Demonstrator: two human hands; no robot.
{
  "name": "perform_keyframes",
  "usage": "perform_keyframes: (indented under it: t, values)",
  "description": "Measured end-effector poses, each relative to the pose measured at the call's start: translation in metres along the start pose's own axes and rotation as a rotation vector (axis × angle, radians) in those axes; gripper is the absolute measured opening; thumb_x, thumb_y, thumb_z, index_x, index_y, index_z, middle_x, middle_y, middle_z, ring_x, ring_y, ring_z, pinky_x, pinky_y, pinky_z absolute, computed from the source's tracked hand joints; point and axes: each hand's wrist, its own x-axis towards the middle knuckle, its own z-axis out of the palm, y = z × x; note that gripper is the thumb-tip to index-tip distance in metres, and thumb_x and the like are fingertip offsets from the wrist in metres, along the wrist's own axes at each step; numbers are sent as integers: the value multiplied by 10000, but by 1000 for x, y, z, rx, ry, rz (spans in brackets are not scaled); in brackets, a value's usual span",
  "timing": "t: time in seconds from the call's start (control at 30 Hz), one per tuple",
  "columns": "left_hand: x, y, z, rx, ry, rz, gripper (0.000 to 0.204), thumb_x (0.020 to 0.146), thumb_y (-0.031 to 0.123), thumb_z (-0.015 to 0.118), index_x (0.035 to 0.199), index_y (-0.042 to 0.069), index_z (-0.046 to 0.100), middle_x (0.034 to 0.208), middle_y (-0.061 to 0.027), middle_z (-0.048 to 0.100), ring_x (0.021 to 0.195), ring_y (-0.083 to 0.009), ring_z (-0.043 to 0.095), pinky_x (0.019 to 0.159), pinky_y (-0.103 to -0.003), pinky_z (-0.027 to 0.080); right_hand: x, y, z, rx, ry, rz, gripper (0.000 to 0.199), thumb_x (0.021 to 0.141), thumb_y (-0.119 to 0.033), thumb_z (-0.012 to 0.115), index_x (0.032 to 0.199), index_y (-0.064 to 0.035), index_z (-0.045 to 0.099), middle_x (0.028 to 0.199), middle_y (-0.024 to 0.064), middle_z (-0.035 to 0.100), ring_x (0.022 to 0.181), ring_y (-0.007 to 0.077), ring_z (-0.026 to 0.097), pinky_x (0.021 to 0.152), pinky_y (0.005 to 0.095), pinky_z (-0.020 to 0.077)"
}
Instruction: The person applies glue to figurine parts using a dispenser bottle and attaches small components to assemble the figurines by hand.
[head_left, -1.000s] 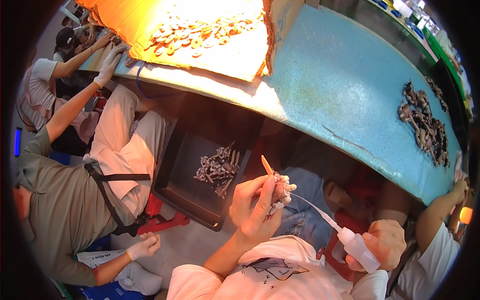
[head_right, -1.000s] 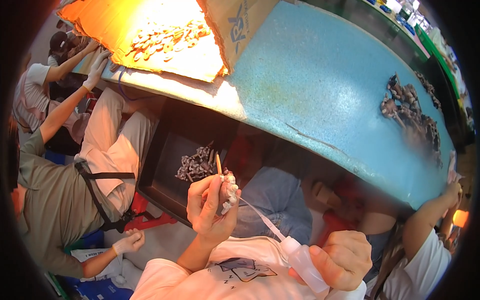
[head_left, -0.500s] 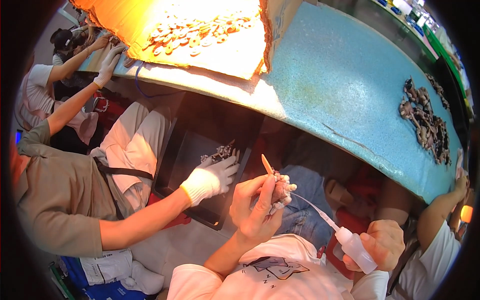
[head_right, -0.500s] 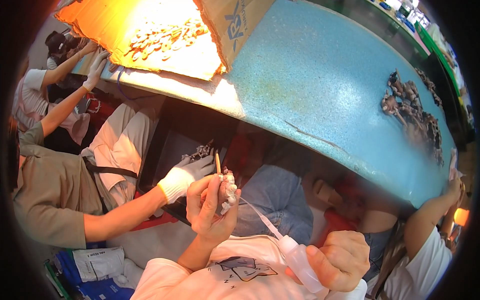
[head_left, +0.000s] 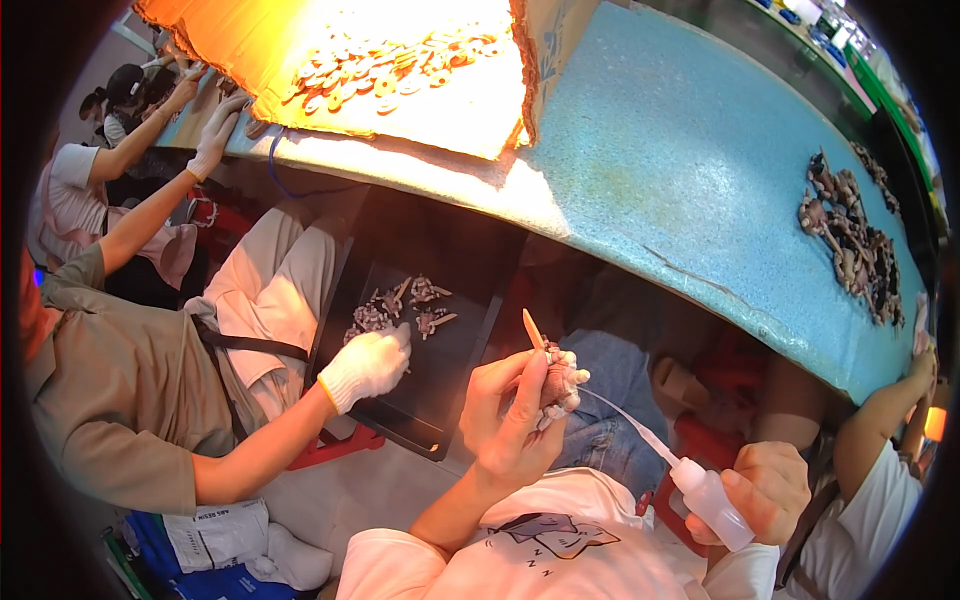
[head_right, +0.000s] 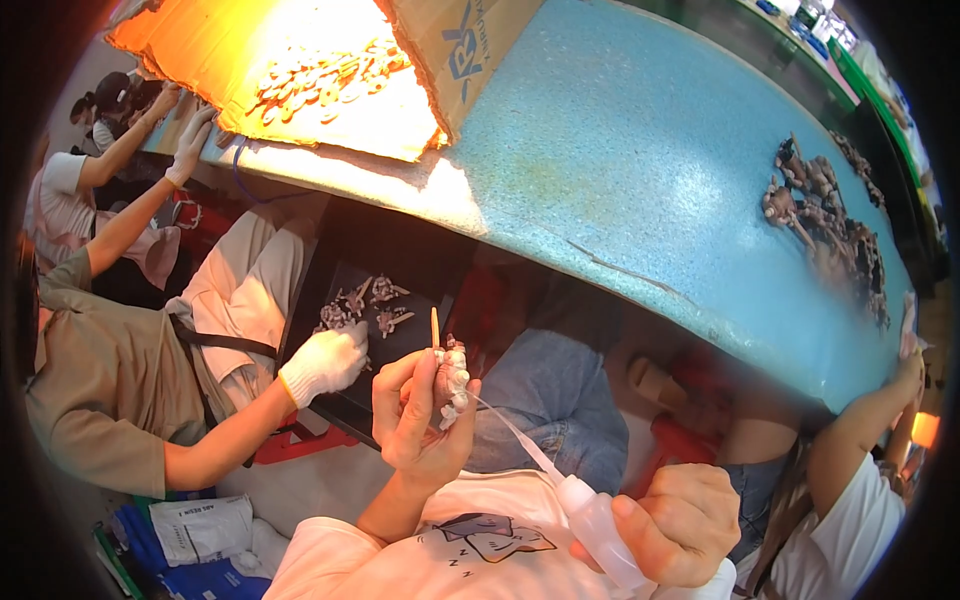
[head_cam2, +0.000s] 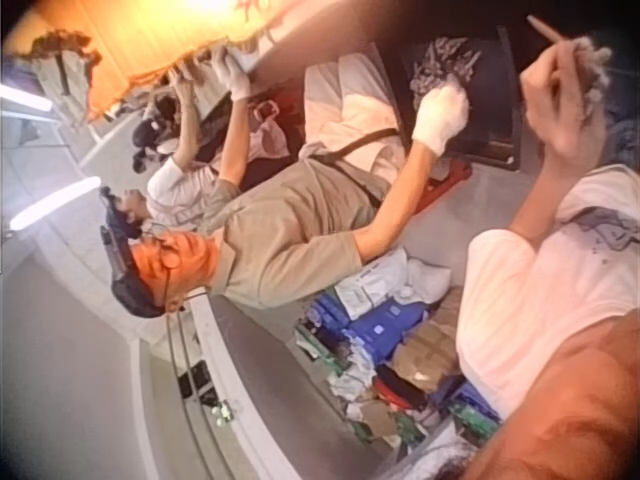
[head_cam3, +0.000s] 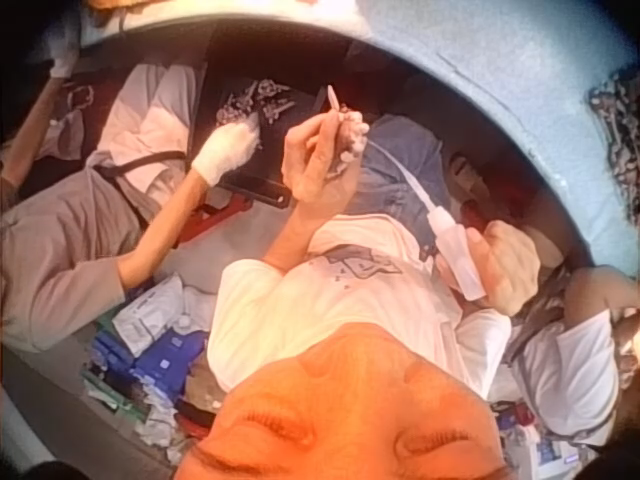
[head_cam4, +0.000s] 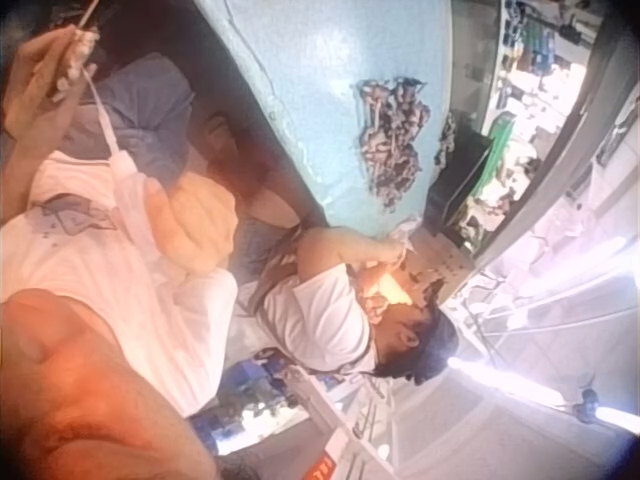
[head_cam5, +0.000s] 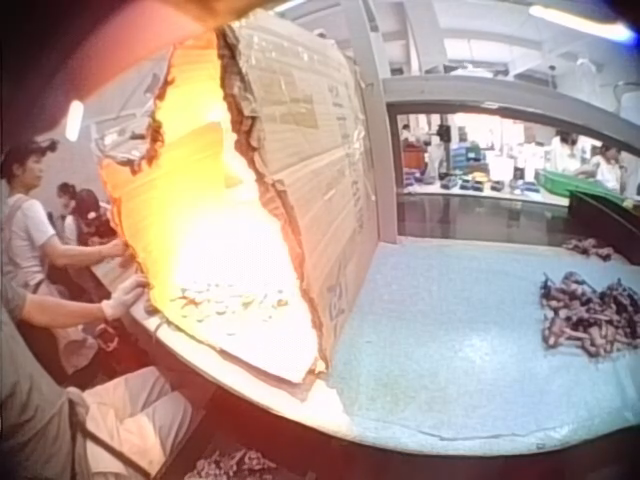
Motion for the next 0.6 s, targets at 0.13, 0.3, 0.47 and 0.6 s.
perform_keyframes:
  t: [0.13, 0.3, 0.47, 0.6]
  values:
    - [0, -1, 0, 14, -7, 4, 495, 643, -128, 695, 1112, -110, 537, 1023, -185, 520, 831, -219, 585, 664, -246, 531, -3, 2, 0, 1, -15, -4, 380, 559, -157, 796, 831, -1, 581, 496, 9, 391, 369, 127, 363, 342, 227, 250]
    - [1, 1, -3, 26, -17, -19, 509, 613, -102, 722, 1093, -103, 554, 1003, -187, 546, 832, -220, 581, 685, -262, 505, -3, 3, 1, 24, -27, -9, 369, 554, -146, 789, 825, -3, 583, 494, 5, 388, 368, 127, 363, 342, 226, 250]
    - [3, 5, -2, -10, -18, -41, 535, 601, -103, 722, 1106, -100, 545, 991, -189, 554, 825, -227, 579, 705, -279, 499, -2, -1, -4, 23, -23, 18, 388, 566, -185, 806, 831, -14, 580, 497, 4, 404, 370, 127, 368, 348, 228, 259]
    - [3, 5, -1, -69, -32, -48, 567, 600, -120, 708, 1136, -99, 522, 987, -193, 553, 832, -232, 579, 701, -283, 502, -4, 3, -2, 52, 7, -4, 408, 576, -210, 814, 845, -16, 576, 499, 5, 427, 368, 125, 370, 350, 228, 267]
